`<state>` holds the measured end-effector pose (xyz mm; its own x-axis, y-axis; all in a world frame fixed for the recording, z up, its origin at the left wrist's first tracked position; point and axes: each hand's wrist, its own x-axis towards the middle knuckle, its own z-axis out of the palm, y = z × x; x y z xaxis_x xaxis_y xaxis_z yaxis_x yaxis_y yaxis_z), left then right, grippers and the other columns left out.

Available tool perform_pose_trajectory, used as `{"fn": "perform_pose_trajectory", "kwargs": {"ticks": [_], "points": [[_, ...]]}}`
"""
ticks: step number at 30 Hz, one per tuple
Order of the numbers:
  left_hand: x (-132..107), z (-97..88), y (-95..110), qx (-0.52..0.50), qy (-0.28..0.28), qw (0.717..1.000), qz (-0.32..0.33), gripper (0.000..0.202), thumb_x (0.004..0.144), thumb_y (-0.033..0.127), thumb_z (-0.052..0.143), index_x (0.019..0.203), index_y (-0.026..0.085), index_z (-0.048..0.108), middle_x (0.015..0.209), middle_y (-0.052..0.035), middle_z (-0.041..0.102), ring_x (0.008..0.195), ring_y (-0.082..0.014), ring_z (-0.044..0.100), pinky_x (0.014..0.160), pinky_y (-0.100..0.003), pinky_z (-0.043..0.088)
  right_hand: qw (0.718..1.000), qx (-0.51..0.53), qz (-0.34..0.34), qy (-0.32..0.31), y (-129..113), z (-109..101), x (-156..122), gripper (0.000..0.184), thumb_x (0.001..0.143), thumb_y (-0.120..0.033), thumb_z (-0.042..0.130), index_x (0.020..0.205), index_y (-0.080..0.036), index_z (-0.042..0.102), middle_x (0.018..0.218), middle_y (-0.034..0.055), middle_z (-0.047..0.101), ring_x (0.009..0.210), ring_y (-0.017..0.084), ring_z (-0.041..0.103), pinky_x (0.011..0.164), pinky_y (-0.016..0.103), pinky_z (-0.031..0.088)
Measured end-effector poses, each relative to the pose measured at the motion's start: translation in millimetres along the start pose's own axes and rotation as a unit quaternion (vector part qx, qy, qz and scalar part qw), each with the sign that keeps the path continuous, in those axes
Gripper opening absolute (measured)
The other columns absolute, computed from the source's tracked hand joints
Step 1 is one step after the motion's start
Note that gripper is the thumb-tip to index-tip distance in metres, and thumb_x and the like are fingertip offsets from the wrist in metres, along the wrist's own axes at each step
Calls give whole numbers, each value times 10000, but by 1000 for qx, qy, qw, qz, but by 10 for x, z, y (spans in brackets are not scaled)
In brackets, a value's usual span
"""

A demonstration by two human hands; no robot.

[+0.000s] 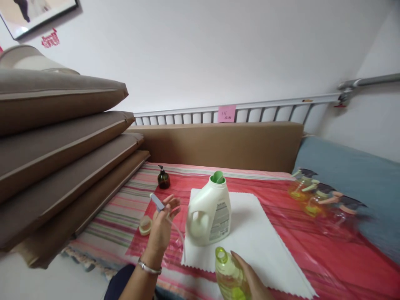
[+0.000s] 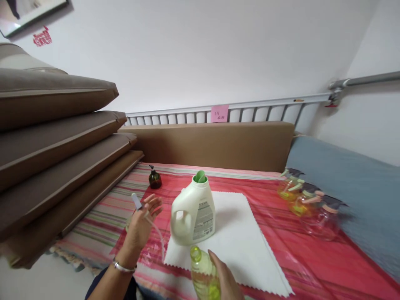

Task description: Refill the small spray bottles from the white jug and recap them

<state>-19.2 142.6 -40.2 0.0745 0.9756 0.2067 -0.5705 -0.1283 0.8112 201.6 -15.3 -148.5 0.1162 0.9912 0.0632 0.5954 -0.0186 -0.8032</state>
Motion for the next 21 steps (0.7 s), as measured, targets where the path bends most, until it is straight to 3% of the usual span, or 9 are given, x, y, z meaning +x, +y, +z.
{"fn": "perform_pose_trajectory", "kwargs": {"ticks": [4, 8, 14, 17, 21], "points": [[-96, 217, 311, -49, -34, 997, 44, 359, 769, 363, 627, 1078, 183, 605, 1039, -103, 669, 1008, -229, 603, 888, -384, 451, 998, -26, -20, -57, -264, 143, 8, 812, 591, -187, 595, 1363, -136, 345, 1349, 152, 483, 1225, 271, 470, 1018, 358, 393], [-139, 337, 510, -56, -35, 994, 90, 346, 778, 404, 607, 1073, 224, 602, 1012, -77, 677, 993, -219, 606, 911, -399, 437, 997, -45, -16, -60, -333, 259, -16, 803, 581, -143, 602, 1351, -176, 376, 1317, 130, 522, 1211, 264, 484, 1010, 364, 393], [-186, 416, 533, -77, -25, 991, 104, 343, 789, 429, 587, 1086, 257, 592, 1017, -55, 669, 1011, -208, 592, 899, -374, 444, 996, -33, 17, -87, -523, 277, 2, 910, 491, -69, 591, 1363, -125, 336, 1368, 144, 462, 1258, 245, 428, 1043, 329, 344], [-233, 452, 518, -80, -24, 991, 101, 338, 799, 414, 581, 1091, 246, 590, 1023, -63, 663, 1012, -212, 589, 890, -373, 448, 994, -10, 40, -99, -700, 206, 29, 924, 478, -91, 578, 1361, -60, 306, 1379, 182, 431, 1263, 256, 415, 1051, 334, 327], [-298, 473, 491, -70, -28, 993, 96, 345, 779, 412, 608, 1078, 240, 600, 1021, -65, 663, 1008, -217, 589, 886, -374, 451, 994, 13, 41, -98, -871, 108, 47, 918, 499, -132, 573, 1360, -77, 261, 1397, 185, 397, 1262, 254, 415, 1061, 357, 312]]}}
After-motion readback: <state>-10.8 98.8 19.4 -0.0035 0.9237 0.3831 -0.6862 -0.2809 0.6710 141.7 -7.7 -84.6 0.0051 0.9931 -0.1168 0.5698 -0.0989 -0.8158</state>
